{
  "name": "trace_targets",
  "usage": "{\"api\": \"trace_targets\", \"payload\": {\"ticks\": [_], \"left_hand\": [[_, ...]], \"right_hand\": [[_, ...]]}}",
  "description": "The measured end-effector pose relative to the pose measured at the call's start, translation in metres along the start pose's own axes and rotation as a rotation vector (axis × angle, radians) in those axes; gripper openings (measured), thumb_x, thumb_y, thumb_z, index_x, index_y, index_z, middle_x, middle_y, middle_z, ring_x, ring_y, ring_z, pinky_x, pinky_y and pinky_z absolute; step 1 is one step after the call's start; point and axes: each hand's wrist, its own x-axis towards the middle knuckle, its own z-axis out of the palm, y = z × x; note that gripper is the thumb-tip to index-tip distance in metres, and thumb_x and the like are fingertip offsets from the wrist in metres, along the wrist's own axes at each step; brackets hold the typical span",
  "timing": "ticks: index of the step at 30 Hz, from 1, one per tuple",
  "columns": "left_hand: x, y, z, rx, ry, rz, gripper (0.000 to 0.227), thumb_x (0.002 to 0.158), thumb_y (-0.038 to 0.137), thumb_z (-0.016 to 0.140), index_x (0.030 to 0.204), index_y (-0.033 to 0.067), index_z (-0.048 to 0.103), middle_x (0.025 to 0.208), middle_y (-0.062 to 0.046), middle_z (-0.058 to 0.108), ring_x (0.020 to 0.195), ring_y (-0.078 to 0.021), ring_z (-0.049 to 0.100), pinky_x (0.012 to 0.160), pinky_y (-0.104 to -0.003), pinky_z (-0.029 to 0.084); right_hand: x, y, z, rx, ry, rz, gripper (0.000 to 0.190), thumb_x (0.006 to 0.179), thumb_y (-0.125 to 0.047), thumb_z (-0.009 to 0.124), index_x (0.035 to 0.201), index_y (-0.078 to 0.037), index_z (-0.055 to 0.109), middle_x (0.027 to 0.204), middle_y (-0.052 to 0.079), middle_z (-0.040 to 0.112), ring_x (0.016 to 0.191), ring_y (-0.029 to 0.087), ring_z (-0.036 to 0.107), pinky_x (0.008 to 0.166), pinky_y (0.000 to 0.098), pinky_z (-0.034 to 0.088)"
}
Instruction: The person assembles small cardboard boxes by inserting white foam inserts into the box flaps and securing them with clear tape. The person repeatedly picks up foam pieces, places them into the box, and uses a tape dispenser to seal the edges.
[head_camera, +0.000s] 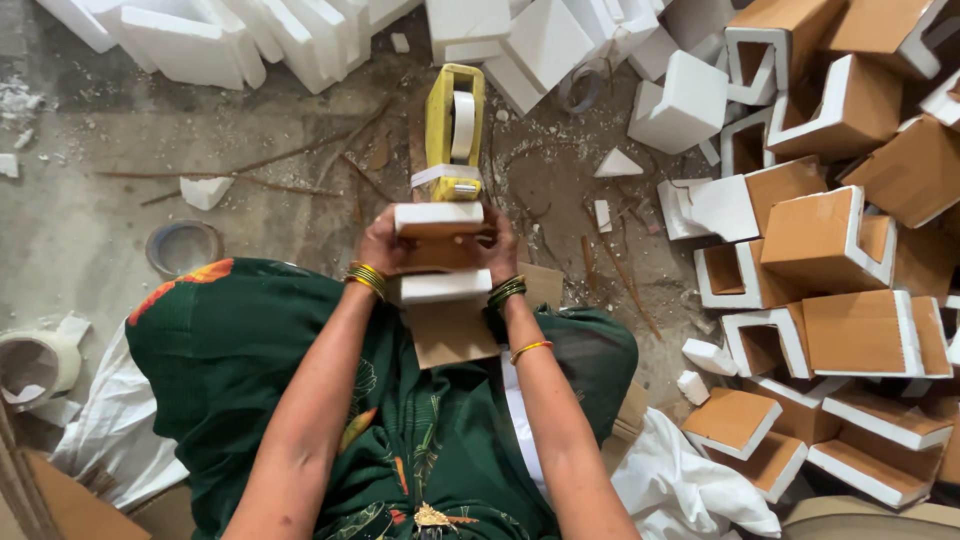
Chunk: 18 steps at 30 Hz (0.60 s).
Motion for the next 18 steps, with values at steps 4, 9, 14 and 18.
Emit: {"api": "trace_targets", "payload": {"ticks": [4, 9, 14, 18], "left_hand": [[-0.006, 0.013, -0.009, -0.056, -0.152, -0.114, 0.049, 0.076, 0.006, 0.083, 0.123, 0.0104, 0.068, 0.112, -0.012, 0.076, 0.104, -0.023, 0.076, 0.09, -0.037, 0.058], [-0.009, 0.027, -0.008, -0.35, -0.211, -0.033, 0.059, 0.079, 0.004, 0.074, 0.135, 0.012, 0.057, 0.126, -0.008, 0.065, 0.119, -0.0183, 0.062, 0.1, -0.032, 0.05], [-0.005, 0.02, 0.009, -0.755, -0.267, -0.052, 0.04, 0.104, 0.038, 0.062, 0.139, 0.0204, 0.057, 0.122, -0.002, 0.059, 0.118, -0.0136, 0.054, 0.104, -0.028, 0.045], [-0.009, 0.001, 0.016, -0.364, -0.202, 0.1, 0.028, 0.112, 0.033, 0.051, 0.124, 0.0131, 0.067, 0.115, -0.003, 0.06, 0.114, -0.0124, 0.055, 0.103, -0.029, 0.043]], "right_hand": [[-0.007, -0.055, -0.007, -0.215, -0.024, -0.306, 0.075, 0.072, -0.002, 0.092, 0.137, -0.006, 0.055, 0.127, 0.012, 0.055, 0.114, 0.025, 0.062, 0.089, 0.037, 0.06], [-0.023, -0.033, -0.005, 0.187, -0.064, -0.028, 0.05, 0.083, -0.004, 0.079, 0.129, -0.009, 0.059, 0.119, 0.005, 0.066, 0.108, 0.019, 0.068, 0.088, 0.0378, 0.063], [-0.039, -0.003, 0.009, 0.643, 0.073, 0.332, 0.054, 0.088, -0.036, 0.074, 0.126, -0.004, 0.051, 0.111, 0.014, 0.065, 0.097, 0.026, 0.067, 0.079, 0.0377, 0.059], [-0.051, -0.005, 0.013, 0.146, -0.036, -0.057, 0.075, 0.091, -0.034, 0.08, 0.147, -0.008, 0.038, 0.128, 0.007, 0.058, 0.115, 0.018, 0.059, 0.096, 0.0318, 0.052]]}}
